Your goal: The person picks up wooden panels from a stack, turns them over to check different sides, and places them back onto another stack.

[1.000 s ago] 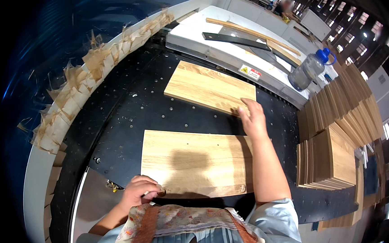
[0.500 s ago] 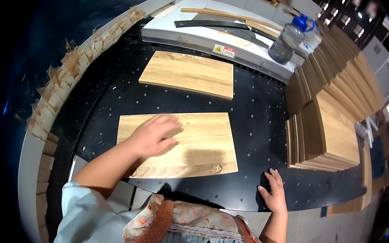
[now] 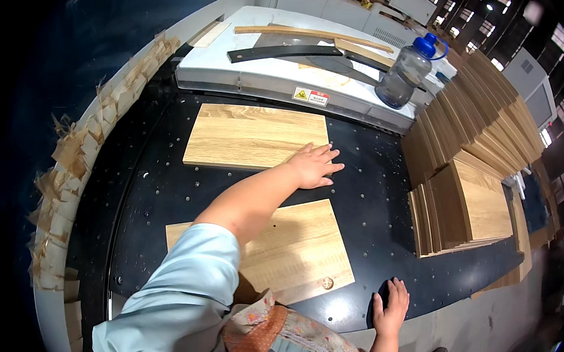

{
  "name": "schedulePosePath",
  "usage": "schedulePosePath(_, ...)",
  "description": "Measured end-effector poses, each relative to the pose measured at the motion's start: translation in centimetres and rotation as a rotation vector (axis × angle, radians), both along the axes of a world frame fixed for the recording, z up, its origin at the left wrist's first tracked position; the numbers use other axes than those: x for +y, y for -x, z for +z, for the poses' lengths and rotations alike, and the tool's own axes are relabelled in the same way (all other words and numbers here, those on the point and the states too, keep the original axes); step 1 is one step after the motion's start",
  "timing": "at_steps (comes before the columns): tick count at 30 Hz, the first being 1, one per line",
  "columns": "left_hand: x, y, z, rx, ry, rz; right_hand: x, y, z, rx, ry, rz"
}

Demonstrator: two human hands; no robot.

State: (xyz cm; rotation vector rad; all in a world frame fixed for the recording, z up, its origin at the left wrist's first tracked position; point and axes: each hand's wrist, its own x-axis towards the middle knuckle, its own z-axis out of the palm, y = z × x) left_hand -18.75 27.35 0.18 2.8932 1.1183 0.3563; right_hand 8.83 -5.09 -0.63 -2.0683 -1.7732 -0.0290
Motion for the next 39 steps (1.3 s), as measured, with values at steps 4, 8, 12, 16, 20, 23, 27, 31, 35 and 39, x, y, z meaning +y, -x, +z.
schedulePosePath(4, 1.3, 0.5, -0.2, 0.103, 0.032, 0.026, 0.5, 0.8, 0.3, 0.011, 0.002, 0.007)
schedulePosePath(8, 1.5, 3.6, -0.3, 0.111, -0.024, -0.016, -0.1, 0.4, 0.0, -0.001, 0.011, 0.025)
schedulePosePath(12, 2.8, 9.8, -0.8, 0.063, -0.035, -0.009, 0.3, 0.7, 0.0, -0.013, 0.013, 0.040)
schedulePosePath(16, 2.2, 12.8, -0.2, 0.047, 0.036, 0.359, 0.5, 0.6, -0.1, -0.042, 0.009, 0.041)
schedulePosePath(20, 1.6, 14.3, -0.6, 0.003, 0.082, 0.655, 0.5, 0.5, -0.1, -0.042, 0.001, 0.066)
schedulePosePath(23, 1.2, 15.2, 0.4, 0.007, 0.093, 0.698, 0.4, 0.3, -0.2, -0.050, -0.004, 0.078)
schedulePosePath(27, 1.7, 16.3, -0.1, 0.006, 0.098, 0.692, 0.4, 0.5, 0.1, -0.024, -0.005, 0.076)
schedulePosePath(31, 1.2, 15.4, 0.3, 0.097, 0.076, 0.812, 0.5, 0.3, -0.3, -0.047, -0.020, 0.081)
schedulePosePath(35, 0.6, 13.9, 1.6, 0.040, 0.303, 1.107, 0.4, 0.3, -0.1, -0.041, -0.021, 0.065)
schedulePosePath(39, 0.7, 14.1, 1.6, -0.035, 0.317, 1.105, 0.3, -0.1, -0.5, -0.022, -0.028, 0.066)
